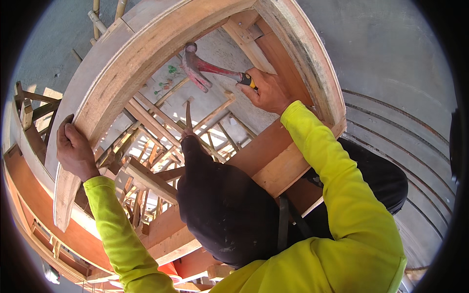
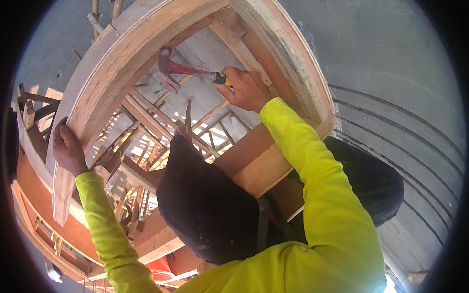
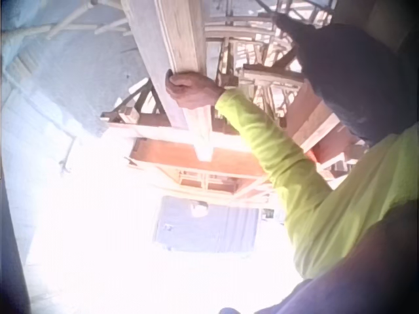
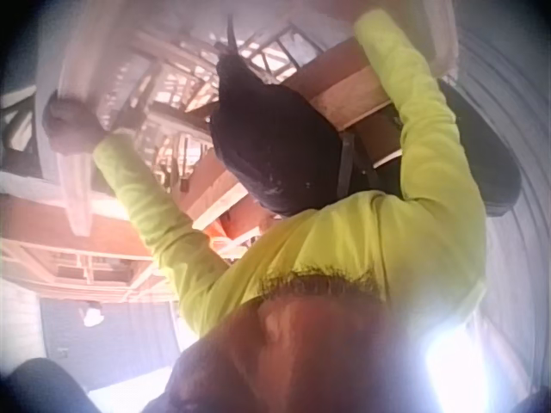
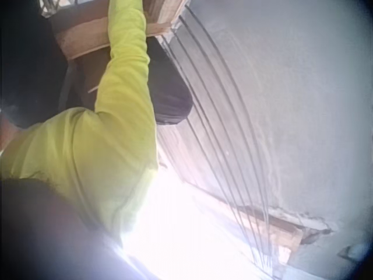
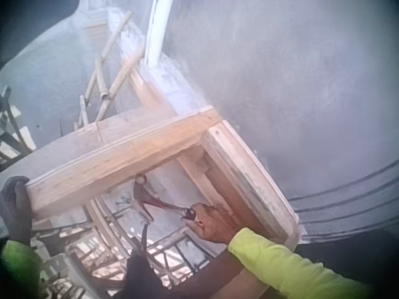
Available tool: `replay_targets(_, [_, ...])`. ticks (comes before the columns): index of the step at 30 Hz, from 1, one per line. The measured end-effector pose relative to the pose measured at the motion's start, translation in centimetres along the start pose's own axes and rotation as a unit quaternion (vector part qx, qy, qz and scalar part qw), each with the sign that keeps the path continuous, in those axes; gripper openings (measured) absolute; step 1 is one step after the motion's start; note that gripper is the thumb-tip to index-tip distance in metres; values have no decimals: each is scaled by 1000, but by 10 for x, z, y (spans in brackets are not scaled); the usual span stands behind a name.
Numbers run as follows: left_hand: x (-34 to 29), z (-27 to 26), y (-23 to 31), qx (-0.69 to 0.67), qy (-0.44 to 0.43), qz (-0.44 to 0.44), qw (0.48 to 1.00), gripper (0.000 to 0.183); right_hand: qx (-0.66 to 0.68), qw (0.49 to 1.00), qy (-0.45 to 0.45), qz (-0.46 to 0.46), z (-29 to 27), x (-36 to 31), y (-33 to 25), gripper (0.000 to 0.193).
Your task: The person cuts a wooden plank with a hand saw, then uses a hammer to nail the plank into a curved wooden frame. They measure and mark the wood with a tape measure and pencil, continuing to secure pieces with nails.
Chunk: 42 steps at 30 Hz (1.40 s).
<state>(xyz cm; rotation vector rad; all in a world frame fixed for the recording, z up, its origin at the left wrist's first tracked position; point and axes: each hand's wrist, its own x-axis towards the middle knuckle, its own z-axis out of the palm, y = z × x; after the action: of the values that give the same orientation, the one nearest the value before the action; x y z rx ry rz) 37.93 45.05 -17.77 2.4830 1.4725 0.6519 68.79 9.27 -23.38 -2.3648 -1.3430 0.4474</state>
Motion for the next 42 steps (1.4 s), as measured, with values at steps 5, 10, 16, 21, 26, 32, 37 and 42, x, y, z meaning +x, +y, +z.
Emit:
replay_targets(5, [1,4,4,0,4,10,1000,34,-36,967,-1,252,10,18,68,41])
replay_targets(10, [-1,1,2,-1,6,3,1000,34,-32,998,-17,46,8,11,12,43])
replay_targets(16, [2,6,7,4,24,24,999,34,-26,989,-4,147,15,6,59,41])
replay_targets(21, [-5,0,11,12,16,11,1000,34,-6,998,-5,57,2,3,10,42])
replay_targets(26, [-1,1,5,1,7,9,1000,34,-12,995,-18,93,8,7,53,44])
replay_targets(32, [-1,2,-2,4,4,4,1000,34,-3,999,12,39,5,9,12,42])
replay_targets(37, [0,5,9,-11,7,4,1000,35,-66,986,-22,149,29,6,64,38])
replay_targets(42, [0,2,-2,-6,1,-3,1000,35,-32,999,-8,18,23,13,15,39])
